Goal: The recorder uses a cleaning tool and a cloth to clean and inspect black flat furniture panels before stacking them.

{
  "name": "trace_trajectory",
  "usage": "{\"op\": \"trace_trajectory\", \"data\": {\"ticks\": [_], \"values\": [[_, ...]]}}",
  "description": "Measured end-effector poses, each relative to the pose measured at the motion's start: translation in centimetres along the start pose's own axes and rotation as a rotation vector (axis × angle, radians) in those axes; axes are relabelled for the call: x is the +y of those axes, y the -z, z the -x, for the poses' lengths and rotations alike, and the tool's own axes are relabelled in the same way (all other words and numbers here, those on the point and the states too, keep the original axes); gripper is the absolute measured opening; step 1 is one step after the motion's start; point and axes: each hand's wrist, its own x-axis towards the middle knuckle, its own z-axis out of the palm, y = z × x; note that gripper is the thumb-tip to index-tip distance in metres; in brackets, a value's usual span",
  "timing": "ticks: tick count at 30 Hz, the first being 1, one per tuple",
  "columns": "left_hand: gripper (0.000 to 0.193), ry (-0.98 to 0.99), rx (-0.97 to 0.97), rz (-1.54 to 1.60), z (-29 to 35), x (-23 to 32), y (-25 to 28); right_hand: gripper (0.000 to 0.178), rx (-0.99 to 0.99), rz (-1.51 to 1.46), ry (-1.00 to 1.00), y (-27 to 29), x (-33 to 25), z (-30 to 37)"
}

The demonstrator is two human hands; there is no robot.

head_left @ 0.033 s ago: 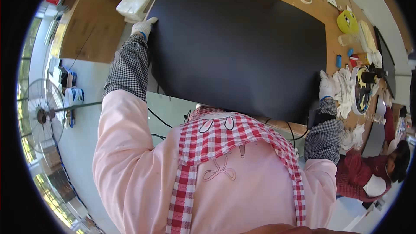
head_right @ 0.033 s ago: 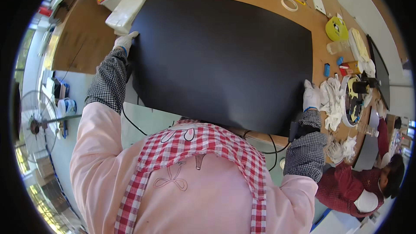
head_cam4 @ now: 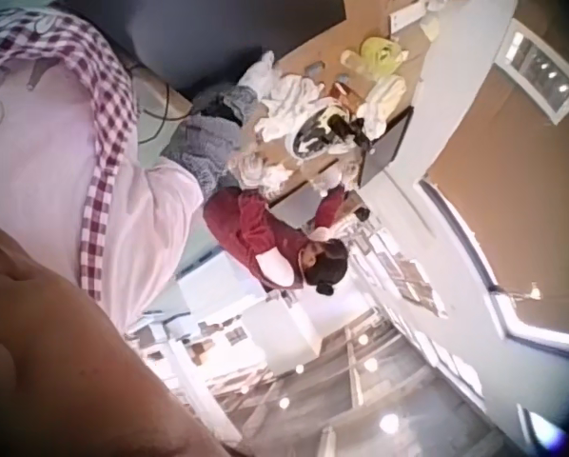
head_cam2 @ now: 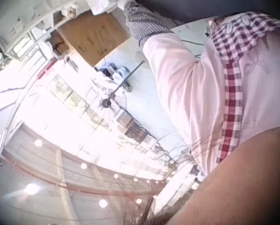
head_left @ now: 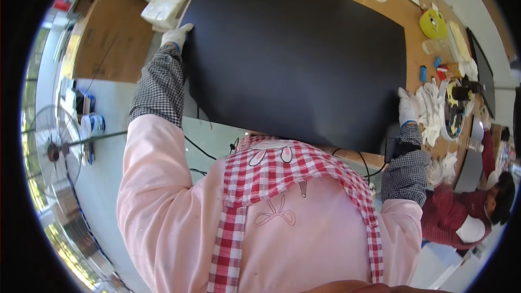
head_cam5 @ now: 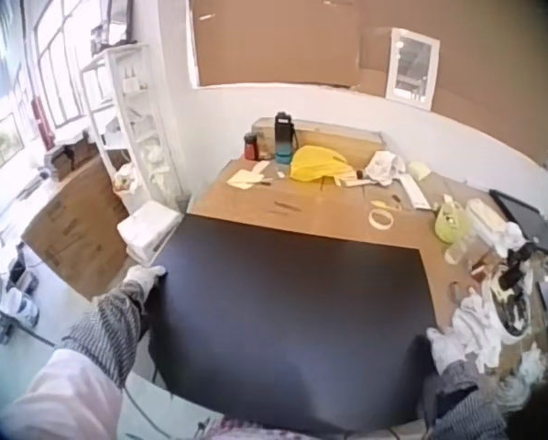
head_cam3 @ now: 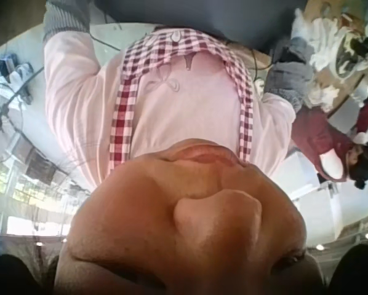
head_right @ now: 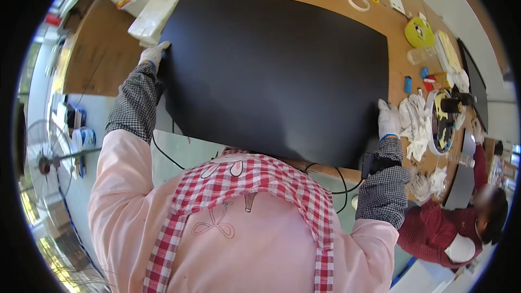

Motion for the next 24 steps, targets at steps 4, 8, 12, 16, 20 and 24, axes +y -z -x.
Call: {"op": "trace_trajectory", "data": {"ticks": [4, 8, 12, 16, 20, 24], "values": [[0.088, -0.002, -0.050, 0.093, -3.5, -1.5, -1.9, 0.052, -0.006, 0.070, -0.033, 4.2, -2.0, 3.2], [0.087, 0.011, -0.054, 0.048, -6.3, -4.5, -1.4, 0.060, 0.294, 0.140, -0.175, 9.8, -1.6, 3.7], [0.080, -0.053, 0.010, -0.217, -5.4, -2.1, -0.1, 0.071, 0.306, 0.499, -0.216, 12.6, -3.1, 5.6], [0.063, -0.214, 0.088, -0.318, -2.7, 1.3, 3.6, 0.072, 0.376, 0.844, -0.144, 9.5, -4.2, 5.5], [0.062, -0.288, 0.086, -0.085, 2.5, 6.6, 4.0, 0.071, 0.212, 0.732, -0.410, 10.4, -2.3, 2.7], [0.069, -0.555, -0.165, 0.453, 12.1, 14.2, 1.1, 0.050, 0.098, -0.360, 0.145, 11.5, -4.7, 4.0]]}}
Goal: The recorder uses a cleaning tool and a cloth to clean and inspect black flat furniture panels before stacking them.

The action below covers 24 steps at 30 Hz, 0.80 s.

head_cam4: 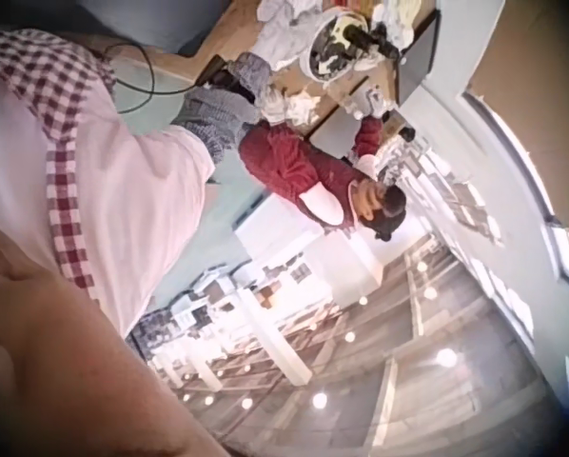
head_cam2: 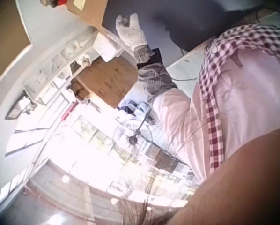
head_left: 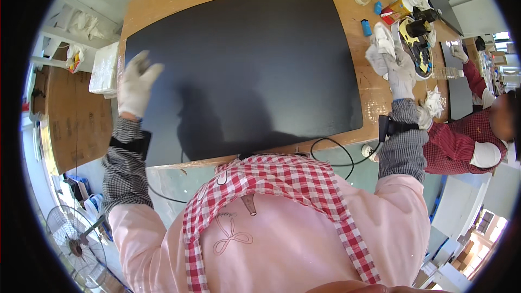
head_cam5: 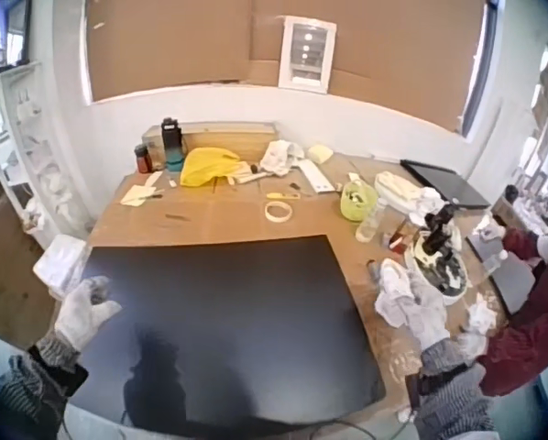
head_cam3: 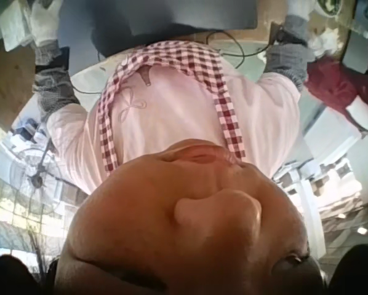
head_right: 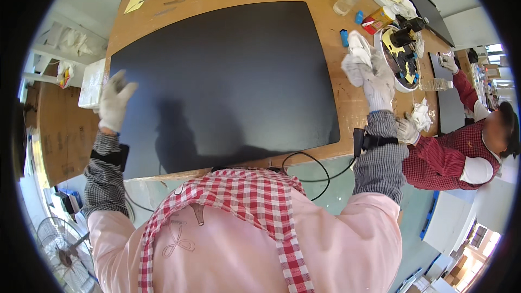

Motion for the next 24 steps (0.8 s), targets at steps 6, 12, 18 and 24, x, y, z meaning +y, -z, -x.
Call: {"op": "trace_trajectory", "data": {"ticks": [6, 12, 18, 24], "values": [[0.073, -0.999, -0.162, -0.100, 5.4, 15.9, -12.5, 0.039, -0.199, 0.389, 0.599, -4.3, -10.1, 4.8], [0.043, -0.189, -0.780, 0.782, 9.8, 15.2, -23.7, 0.045, -0.480, -0.790, 0.131, -9.6, -14.5, 8.9], [0.052, 0.136, -1.144, 0.441, 8.6, 16.5, -22.9, 0.038, -0.249, -0.439, 0.047, -8.6, -12.0, 1.0], [0.052, 0.063, -0.776, 0.372, 8.4, 8.4, -20.9, 0.082, -0.003, 0.492, 0.160, -1.2, -13.1, -16.5]]}}
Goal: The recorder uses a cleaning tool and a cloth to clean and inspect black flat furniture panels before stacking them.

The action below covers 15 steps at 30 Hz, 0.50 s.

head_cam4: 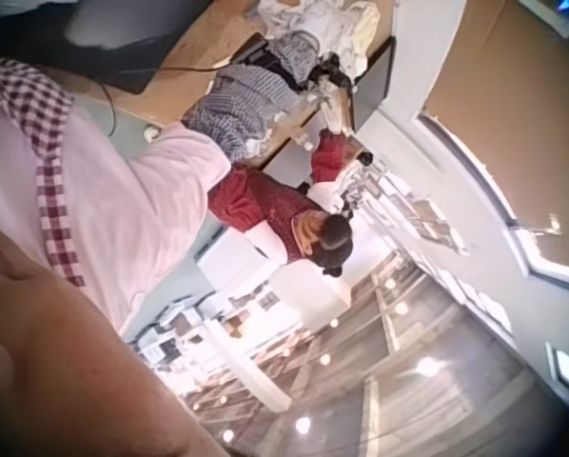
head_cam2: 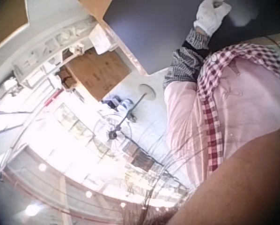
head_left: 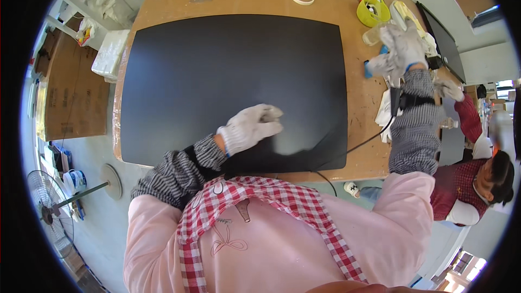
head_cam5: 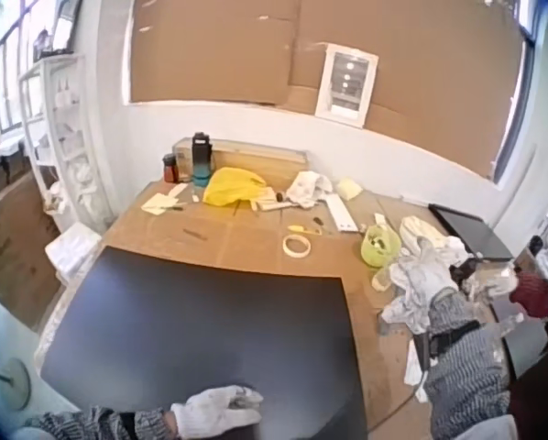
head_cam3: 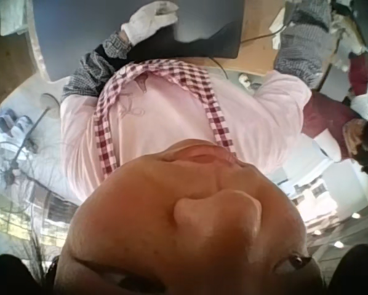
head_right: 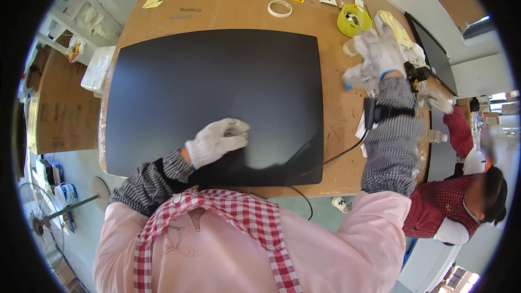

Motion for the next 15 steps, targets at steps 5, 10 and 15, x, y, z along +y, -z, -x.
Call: {"op": "trace_trajectory", "data": {"ticks": [5, 10, 15], "values": [[0.050, 0.104, 0.245, 0.260, 3.1, -1.5, 2.3, 0.079, -0.108, 0.325, -0.186, -4.1, 5.6, -10.3], [0.051, 0.094, 0.340, 0.256, 2.9, -1.7, 4.2, 0.041, -0.354, 0.544, -0.008, -6.5, 14.5, -16.1], [0.066, 0.015, 0.393, 0.135, 3.1, -1.1, 4.4, 0.049, -0.284, 0.331, 0.217, -4.9, 5.0, -8.5]]}}
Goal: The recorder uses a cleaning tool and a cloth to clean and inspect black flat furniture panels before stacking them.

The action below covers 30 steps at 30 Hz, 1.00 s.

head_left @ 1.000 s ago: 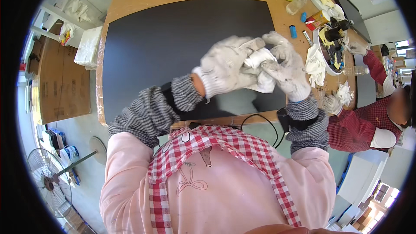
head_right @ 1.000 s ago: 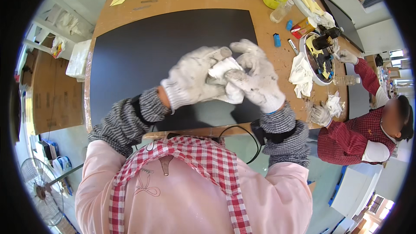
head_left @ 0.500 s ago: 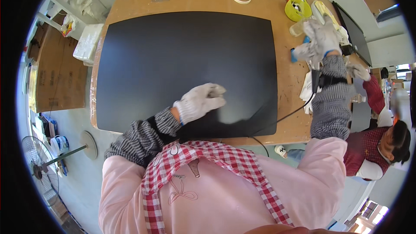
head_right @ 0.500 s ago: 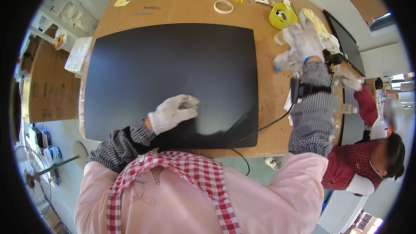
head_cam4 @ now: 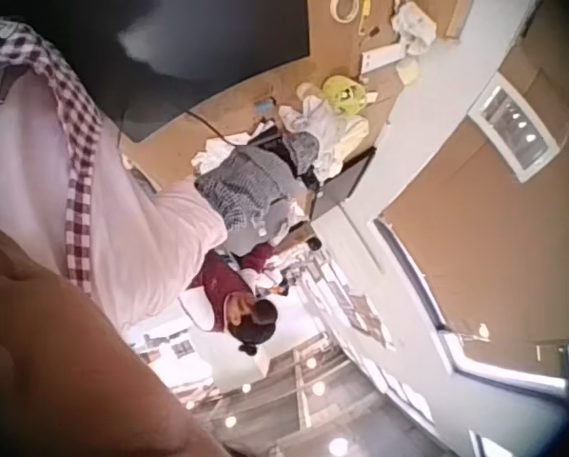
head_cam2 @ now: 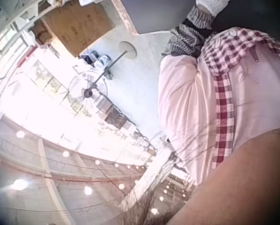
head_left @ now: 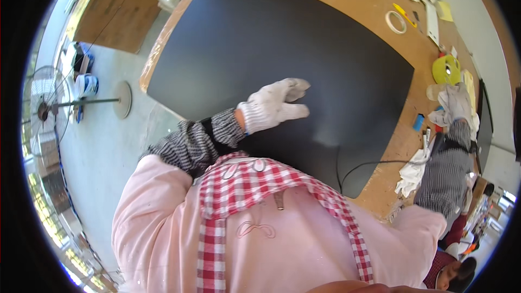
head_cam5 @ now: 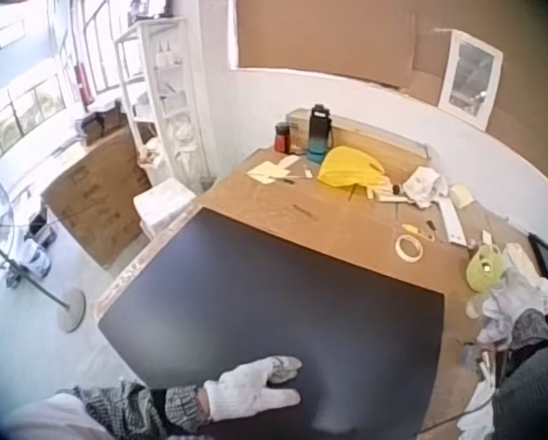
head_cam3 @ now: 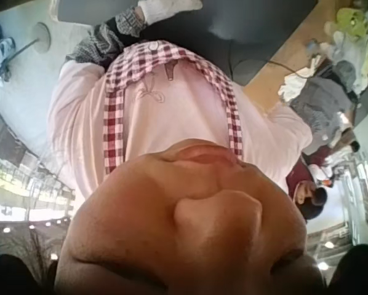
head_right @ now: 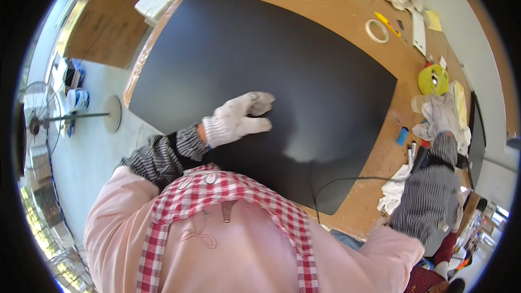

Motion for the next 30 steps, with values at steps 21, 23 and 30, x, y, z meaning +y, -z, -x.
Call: {"op": "trace_trajectory", "data": {"ticks": [21, 23, 30], "values": [[0.089, -0.065, 0.150, -0.285, 12.5, -4.3, 10.8, 0.052, -0.455, -0.383, 0.714, -6.1, -34.3, 23.4], [0.090, -0.016, 0.180, -0.241, 13.4, -5.0, 12.7, 0.042, -0.388, -0.331, 0.219, -10.9, -38.2, 23.8], [0.101, -0.086, 0.176, -0.062, 14.1, -6.8, 17.3, 0.031, 0.115, 0.054, 0.663, -14.9, -40.7, 28.6]]}}
